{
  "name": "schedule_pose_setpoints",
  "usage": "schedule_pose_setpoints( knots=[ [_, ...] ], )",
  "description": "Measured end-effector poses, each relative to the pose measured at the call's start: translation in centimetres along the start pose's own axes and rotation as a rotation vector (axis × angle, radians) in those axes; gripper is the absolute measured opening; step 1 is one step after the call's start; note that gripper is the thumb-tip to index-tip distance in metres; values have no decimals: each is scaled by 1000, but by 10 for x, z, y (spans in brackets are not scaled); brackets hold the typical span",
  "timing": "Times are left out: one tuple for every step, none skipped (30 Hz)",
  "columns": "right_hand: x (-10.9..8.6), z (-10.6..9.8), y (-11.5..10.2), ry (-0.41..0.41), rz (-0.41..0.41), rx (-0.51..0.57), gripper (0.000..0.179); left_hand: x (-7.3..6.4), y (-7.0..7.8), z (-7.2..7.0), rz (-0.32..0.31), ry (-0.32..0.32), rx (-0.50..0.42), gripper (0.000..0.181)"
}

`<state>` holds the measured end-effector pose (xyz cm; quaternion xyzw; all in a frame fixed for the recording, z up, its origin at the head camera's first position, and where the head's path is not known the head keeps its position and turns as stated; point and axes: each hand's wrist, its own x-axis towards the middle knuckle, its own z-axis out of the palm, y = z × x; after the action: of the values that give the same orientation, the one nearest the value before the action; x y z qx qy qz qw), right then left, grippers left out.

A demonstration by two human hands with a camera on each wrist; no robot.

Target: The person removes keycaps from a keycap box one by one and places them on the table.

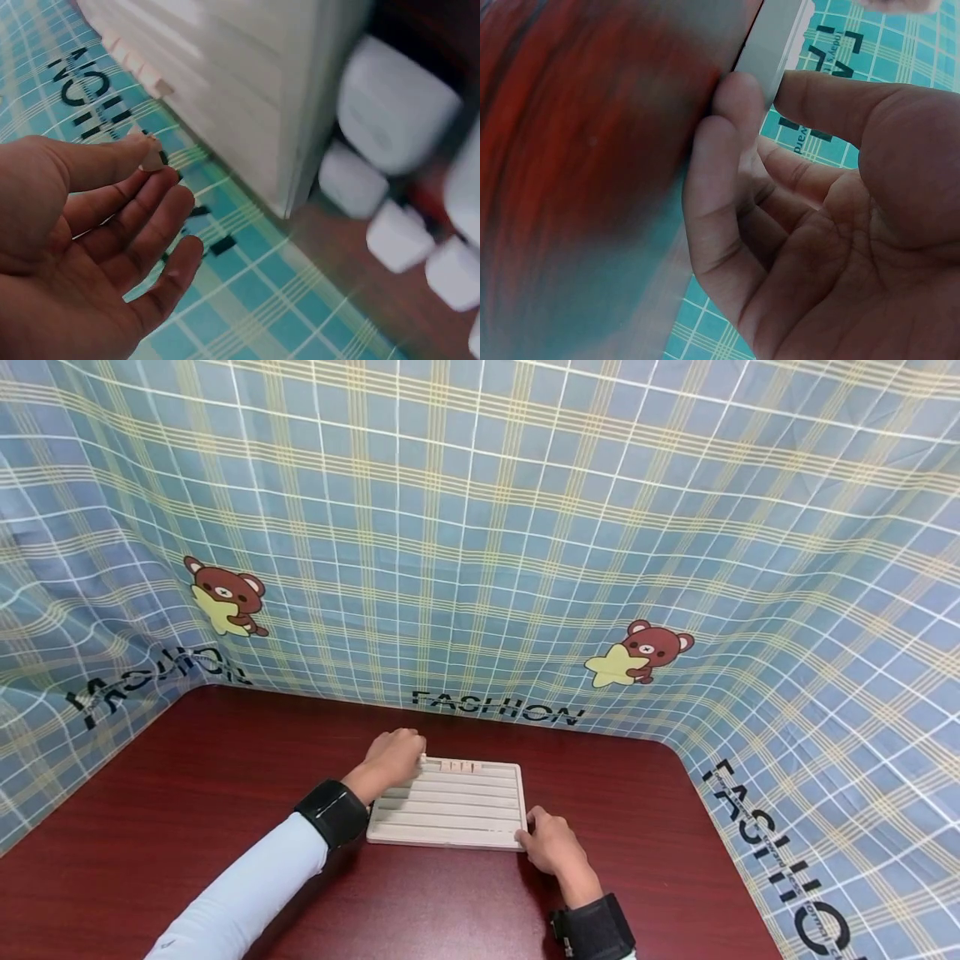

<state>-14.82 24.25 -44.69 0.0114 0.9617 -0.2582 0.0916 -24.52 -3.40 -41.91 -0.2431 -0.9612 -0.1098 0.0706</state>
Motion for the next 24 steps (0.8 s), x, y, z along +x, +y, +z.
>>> schedule_pose_setpoints(
  knots=[
    [0,0,0,3,2,-4,29,-4,-2,-3,8,8,20,12],
    [0,0,0,6,5,-9,29,-9,-3,-7,8,7,27,12],
    [0,0,0,8,7,-13,29,-14,-5,-10,12,11,38,13],
    [0,0,0,9,8,-15,29,-19,-7,-13,16,15,50,14],
    [0,0,0,8,7,-14,29,-24,-10,-16,17,19,57,13],
    [0,0,0,8,5,-12,30,-29,-13,-18,15,21,62,13],
    [0,0,0,7,3,-10,30,-35,-16,-20,14,26,70,13],
    [0,-1,0,6,0,-6,30,-40,-18,-22,6,26,69,12],
    [-1,-1,0,5,-2,-3,30,-45,-21,-24,5,34,77,13],
    [-1,-1,0,3,-3,0,30,-50,-25,-25,3,44,78,13],
    [-1,-1,0,2,-5,3,30,-55,-28,-26,2,53,79,13],
    [-1,-1,0,1,-6,5,29,-60,-31,-28,-1,59,81,14],
    [-1,-1,1,-1,-6,7,29,-65,-33,-29,2,73,84,15],
    [-1,-1,1,-1,-6,9,29,-69,-35,-30,-1,78,81,16],
    [-1,-1,1,0,-8,12,29,-73,-37,-32,-2,83,79,16],
    [-1,-1,1,0,-9,14,28,-77,-39,-33,-1,85,77,15],
    [0,0,1,1,-11,15,28,-82,-40,-35,1,82,76,14],
    [0,0,2,3,-11,15,27,-85,-41,-36,2,78,75,14],
    [0,0,2,3,-11,15,27,-89,-42,-38,5,75,74,12],
    [0,0,2,3,-12,15,27,-93,-42,-39,1,65,70,11],
    [0,0,1,3,-15,14,26,-97,-43,-40,0,61,70,10],
    [0,0,1,1,-16,13,26,-101,-44,-41,0,59,73,10],
    [0,1,1,0,-19,12,26,-104,-45,-42,-2,57,73,10],
    [1,1,1,1,-22,11,26,-108,-46,-43,-5,57,74,10]
  ],
)
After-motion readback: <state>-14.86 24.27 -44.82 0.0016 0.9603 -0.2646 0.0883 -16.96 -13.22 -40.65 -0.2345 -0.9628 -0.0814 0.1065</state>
